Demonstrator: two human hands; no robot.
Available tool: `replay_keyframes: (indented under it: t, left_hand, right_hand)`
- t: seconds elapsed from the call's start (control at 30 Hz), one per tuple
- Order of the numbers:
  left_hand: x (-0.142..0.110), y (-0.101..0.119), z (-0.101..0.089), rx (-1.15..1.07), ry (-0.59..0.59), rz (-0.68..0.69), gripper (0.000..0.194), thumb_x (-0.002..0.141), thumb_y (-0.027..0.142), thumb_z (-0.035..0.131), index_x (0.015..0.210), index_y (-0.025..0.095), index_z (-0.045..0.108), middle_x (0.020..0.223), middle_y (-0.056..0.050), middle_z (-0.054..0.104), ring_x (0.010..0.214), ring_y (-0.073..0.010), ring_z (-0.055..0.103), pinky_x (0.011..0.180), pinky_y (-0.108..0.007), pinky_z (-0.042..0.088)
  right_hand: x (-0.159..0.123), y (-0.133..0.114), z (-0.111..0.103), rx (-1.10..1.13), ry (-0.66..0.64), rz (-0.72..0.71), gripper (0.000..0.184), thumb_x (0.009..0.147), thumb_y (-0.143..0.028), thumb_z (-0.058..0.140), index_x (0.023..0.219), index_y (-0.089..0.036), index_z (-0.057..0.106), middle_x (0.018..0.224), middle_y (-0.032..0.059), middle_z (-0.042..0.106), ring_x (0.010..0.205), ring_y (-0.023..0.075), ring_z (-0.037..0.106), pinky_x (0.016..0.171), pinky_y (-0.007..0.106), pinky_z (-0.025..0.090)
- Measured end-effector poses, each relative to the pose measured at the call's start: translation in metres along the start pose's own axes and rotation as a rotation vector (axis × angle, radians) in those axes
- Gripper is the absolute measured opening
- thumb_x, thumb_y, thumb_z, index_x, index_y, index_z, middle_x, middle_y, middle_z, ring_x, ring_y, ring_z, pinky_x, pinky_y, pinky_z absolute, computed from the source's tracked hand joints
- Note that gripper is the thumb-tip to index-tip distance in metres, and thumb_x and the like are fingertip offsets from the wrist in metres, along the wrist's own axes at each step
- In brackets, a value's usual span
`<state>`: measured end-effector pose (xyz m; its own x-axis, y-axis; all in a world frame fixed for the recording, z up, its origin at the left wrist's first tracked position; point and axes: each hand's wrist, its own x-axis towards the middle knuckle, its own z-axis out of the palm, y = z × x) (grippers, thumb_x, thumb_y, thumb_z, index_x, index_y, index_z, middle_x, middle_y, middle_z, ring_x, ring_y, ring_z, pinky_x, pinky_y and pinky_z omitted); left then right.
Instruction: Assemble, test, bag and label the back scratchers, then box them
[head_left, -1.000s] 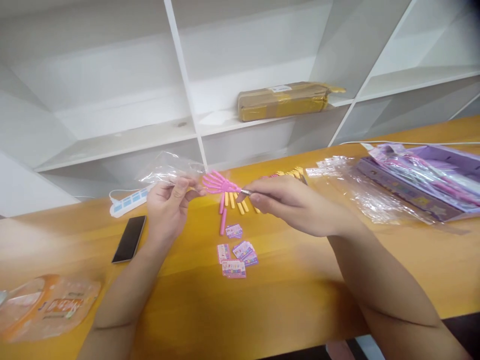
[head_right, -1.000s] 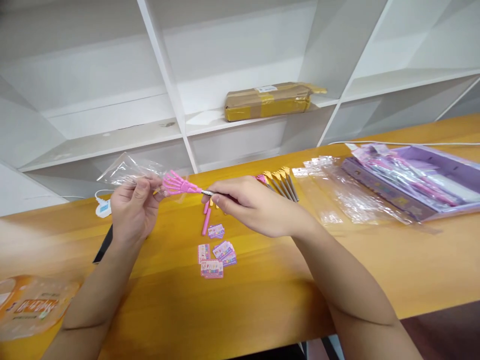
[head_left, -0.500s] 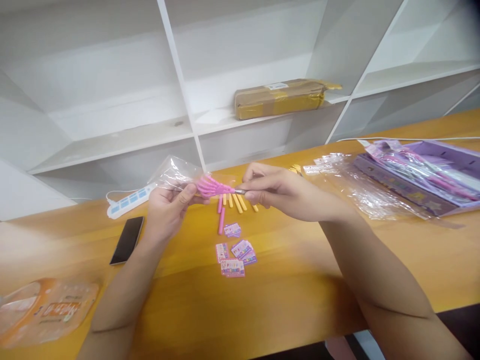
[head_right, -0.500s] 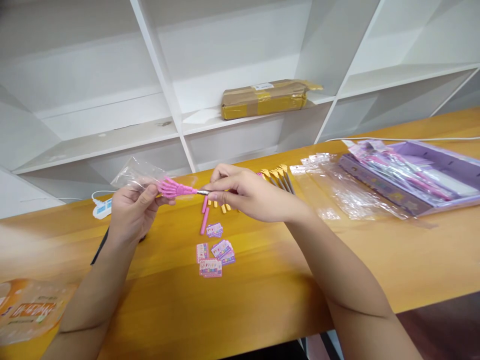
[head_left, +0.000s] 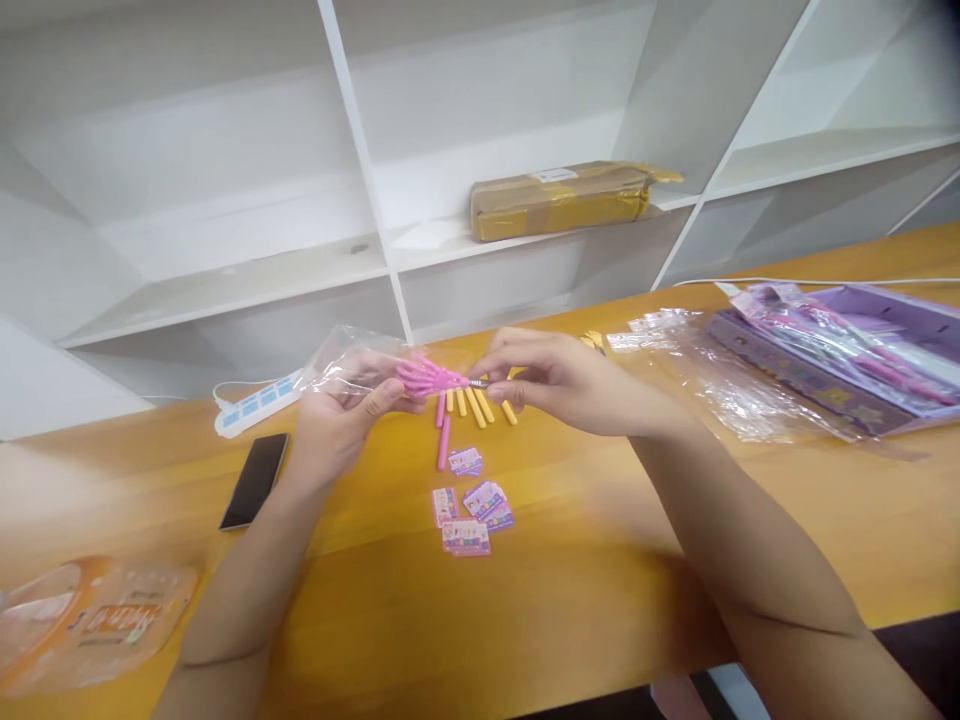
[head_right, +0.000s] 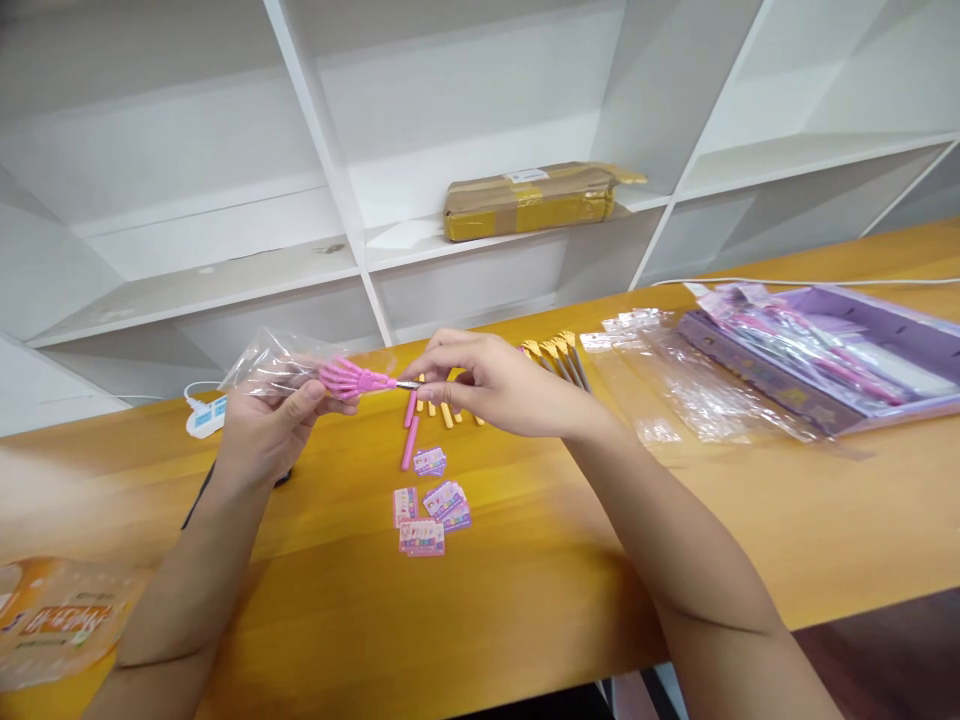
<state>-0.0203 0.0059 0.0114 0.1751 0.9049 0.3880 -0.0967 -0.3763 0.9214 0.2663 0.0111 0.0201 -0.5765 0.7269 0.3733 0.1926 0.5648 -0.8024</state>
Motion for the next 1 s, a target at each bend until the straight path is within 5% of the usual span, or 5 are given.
replay_keyframes:
  t: [0.33, 0.57, 0.77, 1.0]
  left_hand:
    - [-0.005, -0.013, 0.008, 0.078, -0.125, -0.060, 0.028, 0.087, 0.040, 0.089, 0.101, 0.017, 0.084, 0.105, -0.012, 0.085, 0.089, -0.0264, 0.082, 0.086, -0.044, 0.072]
    - [-0.002, -0.015, 0.011, 0.036, -0.020, -0.023, 0.030, 0.084, 0.040, 0.090, 0.098, 0.015, 0.082, 0.102, -0.012, 0.085, 0.085, -0.0266, 0.082, 0.081, -0.043, 0.072]
    - [0.005, -0.002, -0.003, -0.050, 0.115, 0.092, 0.020, 0.085, 0.035, 0.090, 0.094, 0.018, 0.084, 0.097, -0.007, 0.084, 0.085, -0.0239, 0.083, 0.074, -0.035, 0.072]
    - [0.003, -0.002, -0.004, -0.022, 0.089, 0.016, 0.026, 0.082, 0.038, 0.092, 0.092, 0.016, 0.082, 0.094, -0.008, 0.084, 0.088, -0.0293, 0.084, 0.080, -0.044, 0.073]
  right_hand:
    - [0.005, 0.001, 0.013, 0.061, 0.056, 0.063, 0.038, 0.099, -0.037, 0.074, 0.133, -0.023, 0.069, 0.094, 0.0020, 0.073, 0.069, 0.0132, 0.067, 0.063, 0.029, 0.056]
    - [0.005, -0.001, 0.015, 0.012, 0.094, 0.054, 0.045, 0.098, -0.043, 0.074, 0.138, -0.024, 0.067, 0.095, 0.0027, 0.075, 0.072, 0.0145, 0.068, 0.064, 0.029, 0.054]
    - [-0.003, -0.010, -0.009, -0.275, -0.082, 0.137, 0.036, 0.107, -0.050, 0.059, 0.100, -0.021, 0.079, 0.080, 0.0017, 0.073, 0.064, 0.0120, 0.060, 0.057, 0.027, 0.040]
    - [-0.002, -0.011, -0.013, -0.334, -0.088, 0.106, 0.043, 0.109, -0.050, 0.054, 0.093, -0.021, 0.081, 0.081, 0.0021, 0.075, 0.066, 0.0121, 0.059, 0.062, 0.028, 0.037]
